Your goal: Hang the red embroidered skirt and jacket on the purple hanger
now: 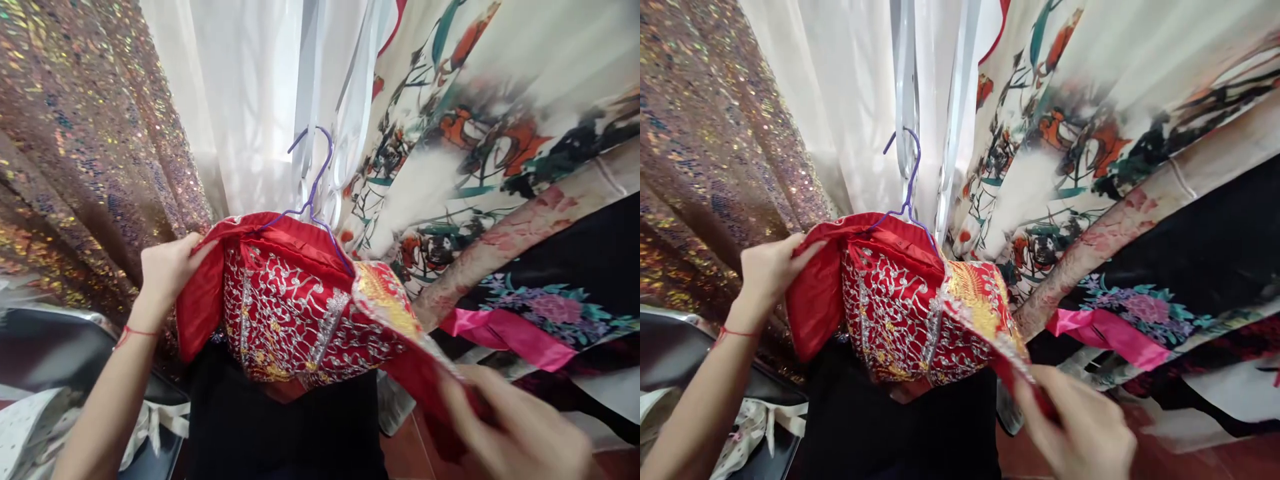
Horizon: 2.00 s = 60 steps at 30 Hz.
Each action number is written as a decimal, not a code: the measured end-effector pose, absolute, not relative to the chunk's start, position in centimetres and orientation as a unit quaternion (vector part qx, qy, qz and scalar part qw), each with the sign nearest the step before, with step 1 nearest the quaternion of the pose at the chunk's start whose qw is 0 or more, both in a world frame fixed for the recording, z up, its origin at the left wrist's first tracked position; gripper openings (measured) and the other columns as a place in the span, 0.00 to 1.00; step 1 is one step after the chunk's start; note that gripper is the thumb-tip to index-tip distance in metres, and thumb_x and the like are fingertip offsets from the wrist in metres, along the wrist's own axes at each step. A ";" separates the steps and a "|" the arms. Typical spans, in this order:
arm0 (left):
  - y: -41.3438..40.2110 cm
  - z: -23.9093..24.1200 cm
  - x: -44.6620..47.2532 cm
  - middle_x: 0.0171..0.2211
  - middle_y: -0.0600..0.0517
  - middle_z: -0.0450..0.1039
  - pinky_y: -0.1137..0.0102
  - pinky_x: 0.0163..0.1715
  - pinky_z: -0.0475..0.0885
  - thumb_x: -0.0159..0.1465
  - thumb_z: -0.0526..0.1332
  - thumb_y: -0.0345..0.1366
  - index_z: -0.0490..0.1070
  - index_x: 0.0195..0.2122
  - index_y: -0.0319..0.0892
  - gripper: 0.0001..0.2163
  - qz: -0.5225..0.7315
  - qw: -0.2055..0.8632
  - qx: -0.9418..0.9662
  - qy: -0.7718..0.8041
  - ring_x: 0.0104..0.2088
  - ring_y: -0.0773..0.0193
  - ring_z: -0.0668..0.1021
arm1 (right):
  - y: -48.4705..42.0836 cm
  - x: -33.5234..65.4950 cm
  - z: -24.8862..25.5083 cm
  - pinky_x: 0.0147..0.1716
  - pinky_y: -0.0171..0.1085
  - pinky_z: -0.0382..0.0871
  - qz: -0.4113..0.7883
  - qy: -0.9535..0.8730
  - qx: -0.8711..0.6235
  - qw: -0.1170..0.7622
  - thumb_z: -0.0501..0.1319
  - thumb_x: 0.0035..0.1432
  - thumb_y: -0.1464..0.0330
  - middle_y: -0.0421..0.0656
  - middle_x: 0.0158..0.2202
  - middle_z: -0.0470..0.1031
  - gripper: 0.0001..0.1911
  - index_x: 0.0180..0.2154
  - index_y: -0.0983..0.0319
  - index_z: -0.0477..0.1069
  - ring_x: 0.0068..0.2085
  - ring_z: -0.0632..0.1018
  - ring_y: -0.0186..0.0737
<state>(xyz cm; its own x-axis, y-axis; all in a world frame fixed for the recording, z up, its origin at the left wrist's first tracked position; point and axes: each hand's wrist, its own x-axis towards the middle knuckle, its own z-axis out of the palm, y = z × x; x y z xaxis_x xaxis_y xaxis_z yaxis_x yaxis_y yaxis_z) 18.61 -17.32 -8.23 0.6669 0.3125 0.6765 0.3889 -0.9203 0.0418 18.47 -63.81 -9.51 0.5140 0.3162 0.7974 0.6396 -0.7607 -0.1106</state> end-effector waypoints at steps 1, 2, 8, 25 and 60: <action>-17.9 -8.9 18.6 0.17 0.52 0.68 0.72 0.24 0.49 0.68 0.56 0.54 0.73 0.27 0.42 0.22 -0.353 0.052 -0.914 -0.191 0.20 0.67 0.66 | -62.6 19.3 -10.4 0.19 0.32 0.59 -0.387 -0.337 -0.839 0.182 0.57 0.70 0.63 0.36 0.16 0.68 0.18 0.27 0.60 0.72 0.15 0.67 0.28; -18.6 -9.6 18.3 0.16 0.53 0.66 0.71 0.23 0.49 0.69 0.56 0.53 0.73 0.26 0.42 0.22 -0.356 0.048 -0.915 -0.185 0.19 0.67 0.65 | -61.5 20.1 -11.1 0.18 0.32 0.57 -0.396 -0.363 -0.827 0.164 0.54 0.71 0.65 0.35 0.15 0.65 0.20 0.25 0.61 0.70 0.14 0.66 0.28; -24.4 -9.9 14.4 0.13 0.55 0.61 0.68 0.22 0.53 0.68 0.58 0.47 0.69 0.20 0.45 0.20 -0.411 0.049 -0.906 -0.092 0.16 0.67 0.63 | -57.6 22.0 -13.0 0.19 0.33 0.54 -0.454 -0.355 -0.798 0.176 0.55 0.71 0.69 0.32 0.14 0.59 0.18 0.26 0.60 0.63 0.14 0.62 0.28; -23.0 -5.2 22.9 0.47 0.43 0.76 0.61 0.52 0.68 0.65 0.56 0.58 0.73 0.47 0.40 0.25 -0.353 -0.114 -0.928 -0.010 0.48 0.53 0.77 | -55.5 25.9 -15.4 0.22 0.31 0.57 -0.444 -0.191 -0.828 0.284 0.63 0.63 0.63 0.32 0.17 0.61 0.20 0.24 0.58 0.56 0.18 0.65 0.28; -27.1 -5.6 18.8 0.20 0.48 0.69 0.68 0.29 0.52 0.61 0.56 0.65 0.72 0.27 0.45 0.26 -0.301 -0.001 -0.907 -0.294 0.28 0.53 0.74 | -45.9 21.3 -15.0 0.20 0.37 0.55 -0.402 -0.297 -0.832 0.240 0.49 0.68 0.70 0.42 0.21 0.69 0.15 0.28 0.59 0.64 0.20 0.70 0.37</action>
<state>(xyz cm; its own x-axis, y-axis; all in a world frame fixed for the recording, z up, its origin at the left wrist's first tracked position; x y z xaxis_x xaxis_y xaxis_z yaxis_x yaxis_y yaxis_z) 18.79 -27.06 -5.61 0.6461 0.5334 0.5460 0.5328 -0.8274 0.1779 21.30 -45.93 -15.01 0.5006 0.3005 0.8119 0.6866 -0.7090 -0.1609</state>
